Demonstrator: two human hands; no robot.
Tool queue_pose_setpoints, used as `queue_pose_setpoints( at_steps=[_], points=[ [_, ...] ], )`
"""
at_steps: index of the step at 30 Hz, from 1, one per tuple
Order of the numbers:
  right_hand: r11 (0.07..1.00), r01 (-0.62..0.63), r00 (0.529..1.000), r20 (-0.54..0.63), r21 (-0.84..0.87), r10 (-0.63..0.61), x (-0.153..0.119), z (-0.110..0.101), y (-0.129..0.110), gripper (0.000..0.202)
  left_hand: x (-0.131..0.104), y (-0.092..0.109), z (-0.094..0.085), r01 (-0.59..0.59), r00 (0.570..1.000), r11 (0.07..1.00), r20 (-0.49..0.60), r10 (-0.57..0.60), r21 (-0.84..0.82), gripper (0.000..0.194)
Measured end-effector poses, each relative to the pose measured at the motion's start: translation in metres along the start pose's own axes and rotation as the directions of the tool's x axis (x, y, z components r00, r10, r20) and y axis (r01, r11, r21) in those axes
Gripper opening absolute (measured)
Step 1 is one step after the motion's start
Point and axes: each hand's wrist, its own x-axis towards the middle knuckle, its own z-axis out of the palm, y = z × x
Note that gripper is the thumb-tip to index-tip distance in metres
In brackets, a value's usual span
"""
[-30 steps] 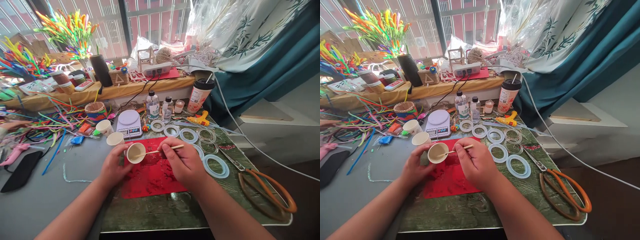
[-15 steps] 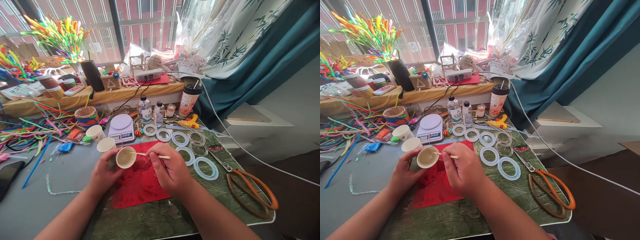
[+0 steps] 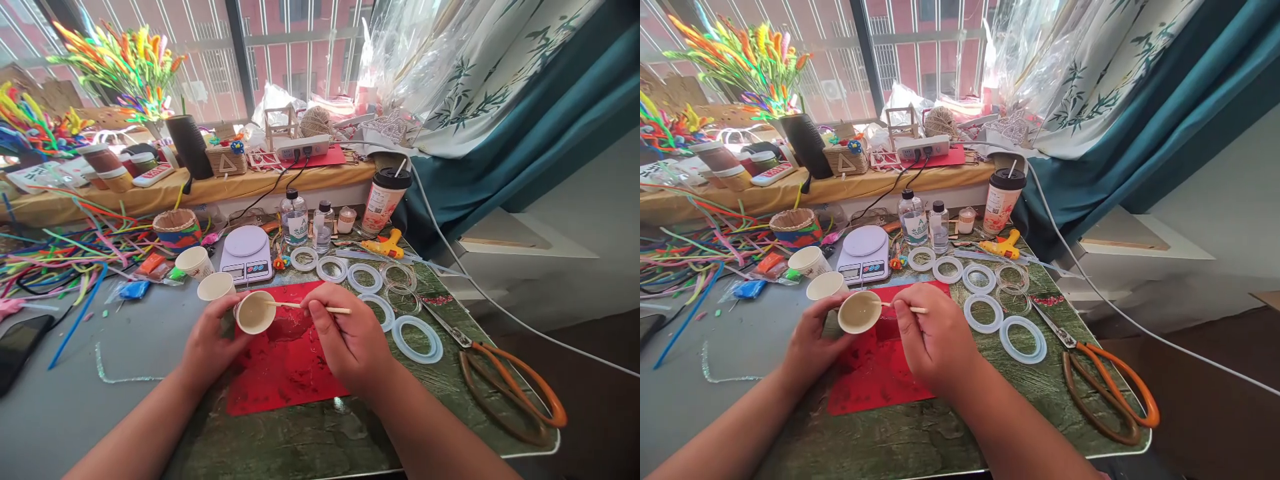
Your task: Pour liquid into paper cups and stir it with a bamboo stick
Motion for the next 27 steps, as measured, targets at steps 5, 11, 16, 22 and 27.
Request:
queue_pose_setpoints(
  at_steps=[5, 11, 16, 22, 27],
  points=[
    [0.999, -0.031, 1.0, 0.001, 0.018, 0.031, -0.0002, 0.0006, 0.0007, 0.024, 0.0003, 0.0003, 0.0003, -0.071, 0.997, 0.997, 0.003, 0.071, 0.02, 0.059],
    [0.998, -0.059, 0.998, -0.011, 0.019, 0.06, 0.0004, 0.0023, -0.0003, 0.027, 0.0012, 0.0004, 0.0, -0.088, 0.996, 0.996, 0.001, 0.088, 0.022, 0.061],
    [1.0, -0.027, 1.0, -0.009, 0.008, 0.027, 0.0007, 0.0017, 0.0007, 0.025, 0.0039, 0.0024, 0.0, -0.106, 0.994, 0.994, -0.002, 0.106, 0.026, 0.061],
    [0.999, -0.035, 0.999, -0.036, 0.009, 0.035, 0.0005, 0.0032, 0.0022, 0.025, 0.0039, 0.0029, 0.0011, -0.107, 0.994, 0.994, -0.015, 0.108, 0.031, 0.059],
    [1.0, -0.016, 0.999, -0.045, 0.006, 0.017, -0.0002, 0.0035, 0.0031, 0.024, 0.0037, 0.0021, 0.0021, -0.109, 0.994, 0.994, -0.018, 0.109, 0.026, 0.059]
  ],
)
